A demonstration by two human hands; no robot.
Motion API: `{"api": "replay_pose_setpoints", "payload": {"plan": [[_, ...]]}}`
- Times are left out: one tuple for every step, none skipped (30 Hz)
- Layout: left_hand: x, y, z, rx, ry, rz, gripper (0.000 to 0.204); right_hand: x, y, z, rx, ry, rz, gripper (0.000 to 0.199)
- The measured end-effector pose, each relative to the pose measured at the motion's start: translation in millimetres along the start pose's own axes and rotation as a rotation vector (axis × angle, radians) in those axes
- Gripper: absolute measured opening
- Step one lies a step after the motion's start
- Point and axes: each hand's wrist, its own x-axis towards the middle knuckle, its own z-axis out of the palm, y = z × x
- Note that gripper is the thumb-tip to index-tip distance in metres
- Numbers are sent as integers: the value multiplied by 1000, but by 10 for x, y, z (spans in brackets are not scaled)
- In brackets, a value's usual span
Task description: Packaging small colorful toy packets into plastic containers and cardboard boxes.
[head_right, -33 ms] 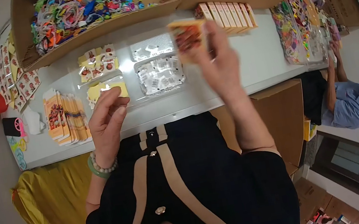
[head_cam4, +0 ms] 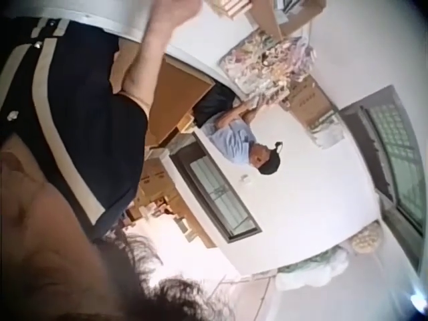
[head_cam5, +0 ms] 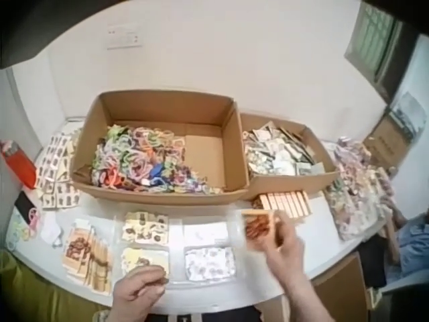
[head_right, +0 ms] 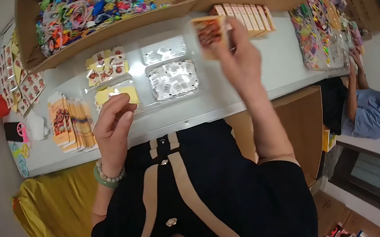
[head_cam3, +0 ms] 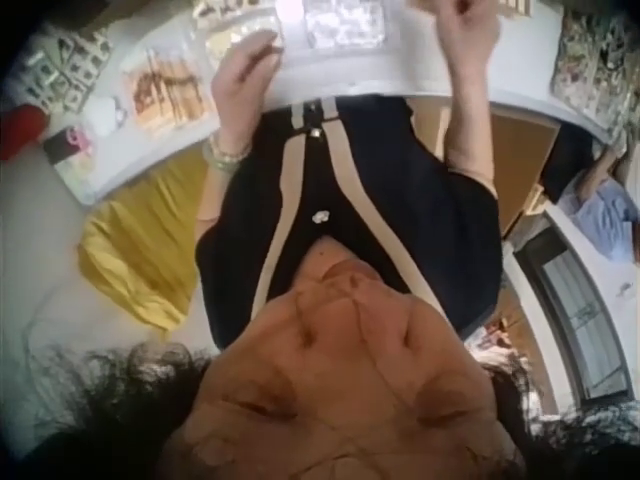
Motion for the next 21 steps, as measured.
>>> {"api": "replay_pose_setpoints", "payload": {"plan": [[-4, 6, -15, 17, 20, 1, 24, 134, 109, -22, -210, 31, -13, 46], [-2, 23, -28, 120, 46, 31, 20, 251, 210, -6, -226, 22, -3, 46], [11, 35, -53, 227, 78, 59, 16, 344, 300, 48, -239, 9, 2, 45], [37, 66, -50, 330, 115, 155, 11, 401, 362, 94, -213, -21, -18, 45], [46, 133, -70, 362, 146, 145, 11, 460, 422, 142, -441, 53, -232, 44], [45, 187, -115, 431, 180, 184, 11, 536, 484, 216, -660, 139, -459, 42], [38, 224, -195, 502, 212, 221, 11, 561, 568, 247, -743, 142, -465, 34], [39, 195, -329, 678, 310, 265, 11, 575, 648, 282, -766, 158, -401, 25], [55, 195, -507, 709, 343, 253, 11, 550, 687, 265, -759, 182, -421, 23], [75, 210, -706, 981, 433, 289, 20, 542, 676, 234, -747, 192, -449, 21], [87, 234, -884, 1251, 512, 320, 30, 532, 688, 191, -776, 166, -434, 23], [60, 209, -1036, 1272, 529, 308, 30, 510, 709, 188, -709, 171, -421, 23], [18, 140, -1181, 1358, 525, 61, 42, 486, 708, 212, -647, 178, -402, 23], [-3, 110, -1252, 1421, 510, -190, 56, 456, 671, 240, -636, 168, -409, 23], [-15, 91, -1294, 1426, 515, -199, 56, 413, 615, 272, -438, 117, -322, 23], [-20, 87, -1320, 1167, 474, -327, 64, 373, 549, 307, -244, 67, -231, 23], [-3, 82, -1329, 903, 425, -440, 73, 343, 462, 335, -242, 67, -228, 23], [-11, 48, -1339, 900, 425, -436, 73, 299, 344, 366, -198, 49, -267, 21], [-21, 8, -1344, 940, 482, -348, 75, 259, 255, 392, -155, 31, -305, 20], [-12, -5, -1344, 977, 532, -263, 78, 228, 213, 411, -160, 32, -302, 20], [-9, 5, -1334, 974, 527, -263, 78, 203, 181, 421, -151, 1, -366, 20]]}}
